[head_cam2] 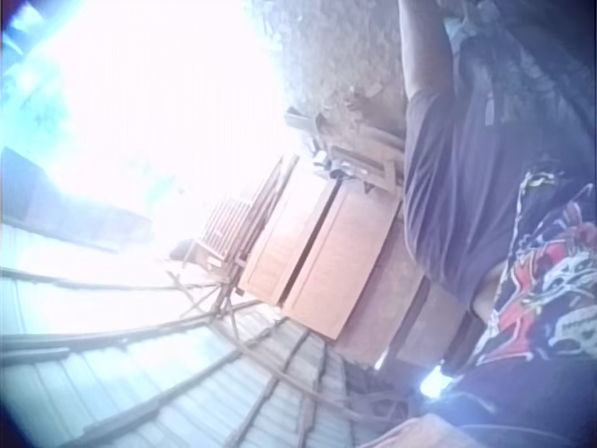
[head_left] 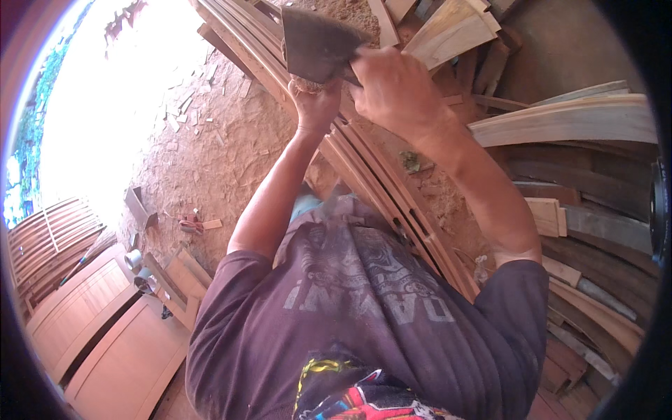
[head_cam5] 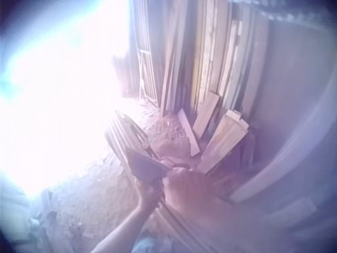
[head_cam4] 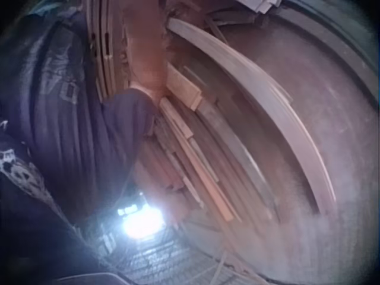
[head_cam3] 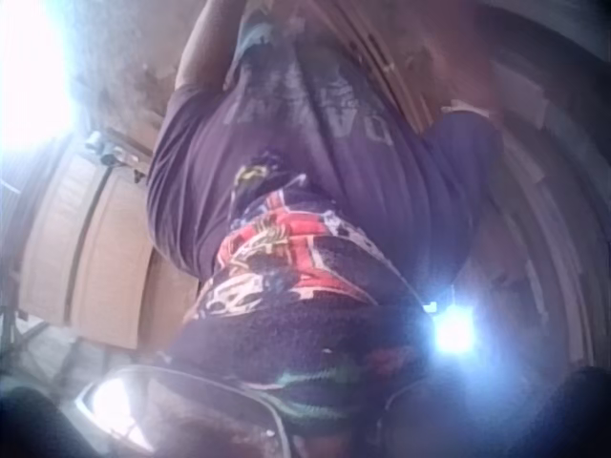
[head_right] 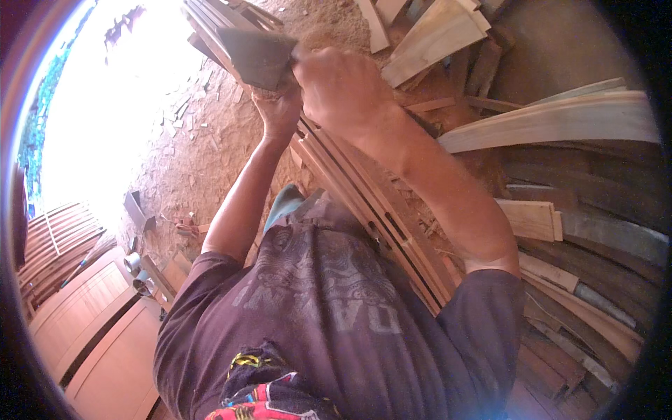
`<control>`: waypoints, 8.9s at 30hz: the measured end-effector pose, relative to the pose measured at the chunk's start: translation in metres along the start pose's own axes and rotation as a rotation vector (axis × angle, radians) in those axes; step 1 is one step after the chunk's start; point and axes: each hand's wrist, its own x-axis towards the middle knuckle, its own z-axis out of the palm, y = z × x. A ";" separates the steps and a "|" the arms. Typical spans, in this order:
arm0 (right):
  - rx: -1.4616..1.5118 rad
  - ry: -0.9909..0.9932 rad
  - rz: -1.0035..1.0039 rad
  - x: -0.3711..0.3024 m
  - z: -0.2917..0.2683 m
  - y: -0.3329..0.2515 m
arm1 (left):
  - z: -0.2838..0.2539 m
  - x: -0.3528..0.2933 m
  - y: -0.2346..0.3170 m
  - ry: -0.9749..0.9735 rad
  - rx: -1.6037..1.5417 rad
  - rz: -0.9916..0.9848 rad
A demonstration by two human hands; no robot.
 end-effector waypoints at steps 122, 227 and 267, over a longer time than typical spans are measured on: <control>0.034 -0.079 0.201 -0.028 -0.016 0.017 | -0.014 -0.010 -0.039 -0.126 0.322 0.095; -0.170 -0.032 0.508 -0.022 -0.020 -0.054 | -0.019 0.030 -0.029 -0.827 -0.200 -0.179; 0.824 0.215 1.151 -0.179 0.044 0.024 | -0.032 0.043 0.035 -0.179 0.041 -0.184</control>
